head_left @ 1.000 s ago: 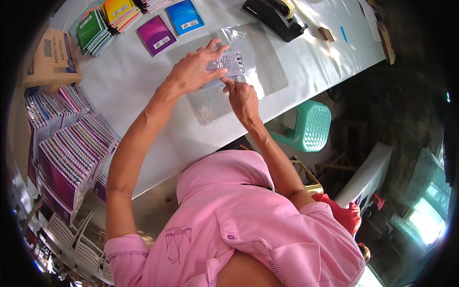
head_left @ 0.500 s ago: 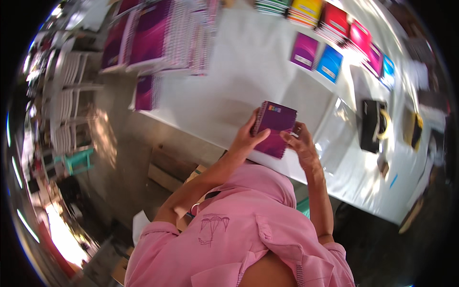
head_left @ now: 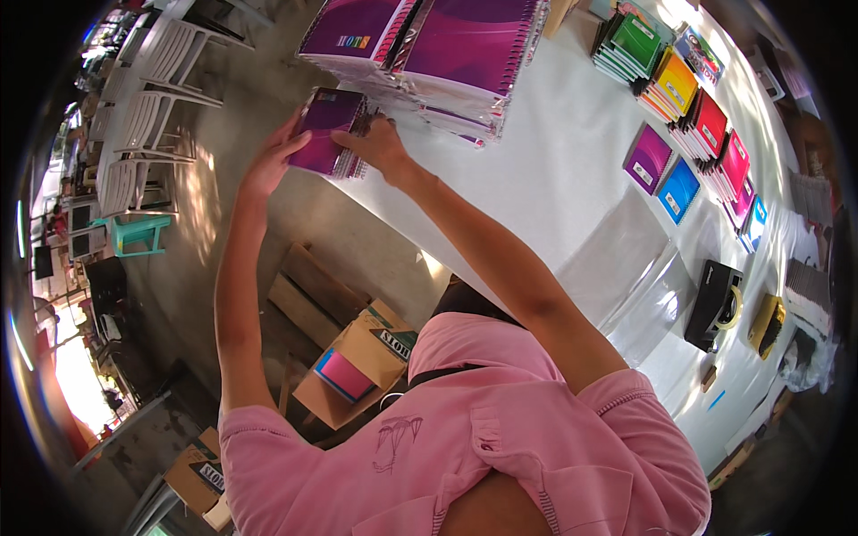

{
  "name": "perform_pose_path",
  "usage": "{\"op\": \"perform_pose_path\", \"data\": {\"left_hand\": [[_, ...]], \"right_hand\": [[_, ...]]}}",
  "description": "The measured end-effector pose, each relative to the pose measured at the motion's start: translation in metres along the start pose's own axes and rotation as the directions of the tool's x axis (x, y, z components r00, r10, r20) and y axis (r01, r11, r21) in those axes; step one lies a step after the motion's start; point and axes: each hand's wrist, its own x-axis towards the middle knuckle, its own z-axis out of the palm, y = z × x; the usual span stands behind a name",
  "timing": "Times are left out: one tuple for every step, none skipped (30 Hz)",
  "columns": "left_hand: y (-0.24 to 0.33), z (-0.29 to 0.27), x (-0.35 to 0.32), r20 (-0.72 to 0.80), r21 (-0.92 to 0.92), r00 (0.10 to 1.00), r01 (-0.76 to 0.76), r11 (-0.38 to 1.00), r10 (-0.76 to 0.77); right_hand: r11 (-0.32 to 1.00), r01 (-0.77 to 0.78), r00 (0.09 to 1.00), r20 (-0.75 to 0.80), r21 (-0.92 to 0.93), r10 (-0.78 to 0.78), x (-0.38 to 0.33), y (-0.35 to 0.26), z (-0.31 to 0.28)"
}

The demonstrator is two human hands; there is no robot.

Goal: The person repeatedly picks up stacks of colorful spiral-bound notebooks, places them into clear plastic sleeves, and seals them using a tape dispenser. The person then sets the packaged notebooks aside and repeats the process with new stacks.

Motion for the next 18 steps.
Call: {"op": "perform_pose_path", "data": {"left_hand": [[-0.018, -0.018, 0.004, -0.007, 0.022, 1.0, -0.002, 1.0, 0.003], [-0.032, -0.025, 0.01, 0.003, 0.039, 1.0, -0.008, 0.999, 0.008], [-0.035, -0.014, 0.013, -0.18, 0.302, 0.98, -0.027, 0.953, 0.085], [-0.033, 0.006, 0.005, -0.309, 0.544, 0.928, -0.008, 0.839, 0.209], [-0.03, 0.035, -0.002, -0.357, 0.69, 0.845, -0.049, 0.722, 0.398], [-0.032, 0.07, -0.008, -0.349, 0.803, 0.736, -0.084, 0.59, 0.581], [-0.037, 0.106, -0.021, -0.241, 0.808, 0.726, -0.217, 0.547, 0.644], [-0.046, 0.14, -0.037, -0.149, 0.796, 0.7, -0.334, 0.505, 0.699], [-0.068, 0.171, -0.05, 0.031, 0.783, 0.76, -0.423, 0.457, 0.649], [-0.085, 0.202, -0.059, 0.21, 0.758, 0.778, -0.512, 0.404, 0.592], [-0.089, 0.246, -0.06, 0.39, 0.705, 0.776, -0.598, 0.381, 0.496], [-0.091, 0.287, -0.064, 0.557, 0.635, 0.728, -0.684, 0.358, 0.4], [-0.093, 0.326, -0.065, 0.663, 0.55, 0.643, -0.766, 0.332, 0.384], [-0.094, 0.362, -0.063, 0.754, 0.464, 0.55, -0.833, 0.301, 0.36], [-0.095, 0.395, -0.061, 0.817, 0.401, 0.476, -0.875, 0.272, 0.325], [-0.097, 0.428, -0.058, 0.872, 0.329, 0.395, -0.91, 0.251, 0.288], [-0.099, 0.454, -0.055, 0.918, 0.259, 0.313, -0.938, 0.231, 0.244], [-0.104, 0.476, -0.051, 0.937, 0.213, 0.261, -0.954, 0.212, 0.233]], "right_hand": [[0.971, 0.044, 0.997, -0.048, -0.233, -0.057, -0.005, 0.006, 0.002], [0.884, 0.07, 0.987, -0.094, -0.463, -0.128, -0.009, 0.012, -0.006], [0.911, 0.099, 0.992, -0.029, -0.4, -0.121, -0.022, 0.016, -0.03], [0.935, 0.118, 0.993, 0.015, -0.336, -0.12, -0.046, 0.018, -0.06], [0.942, 0.138, 0.987, -0.037, -0.307, -0.156, -0.076, 0.021, -0.097], [0.945, 0.152, 0.975, -0.113, -0.289, -0.191, -0.109, 0.026, -0.138], [0.94, 0.124, 0.943, -0.258, -0.319, -0.212, -0.144, 0.029, -0.177], [0.934, 0.089, 0.895, -0.384, -0.345, -0.227, -0.183, 0.037, -0.212], [0.9, 0.06, 0.786, -0.535, -0.432, -0.31, -0.219, 0.05, -0.247], [0.891, -0.024, 0.683, -0.658, -0.453, -0.317, -0.258, 0.057, -0.282], [0.876, -0.125, 0.536, -0.775, -0.465, -0.335, -0.298, 0.059, -0.316], [0.874, -0.133, 0.379, -0.839, -0.467, -0.391, -0.339, 0.058, -0.35], [0.87, -0.209, 0.15, -0.894, -0.446, -0.422, -0.385, 0.064, -0.379], [0.737, -0.515, 0.01, -0.863, -0.437, -0.505, -0.428, 0.063, -0.408], [0.806, -0.552, -0.177, -0.915, -0.213, -0.363, -0.465, 0.059, -0.431], [0.82, -0.546, -0.213, -0.917, -0.174, -0.336, -0.503, 0.071, -0.457], [0.834, -0.536, -0.245, -0.92, -0.134, -0.305, -0.53, 0.087, -0.476], [0.81, -0.56, -0.15, -0.94, -0.173, -0.305, -0.538, 0.092, -0.493]]}}
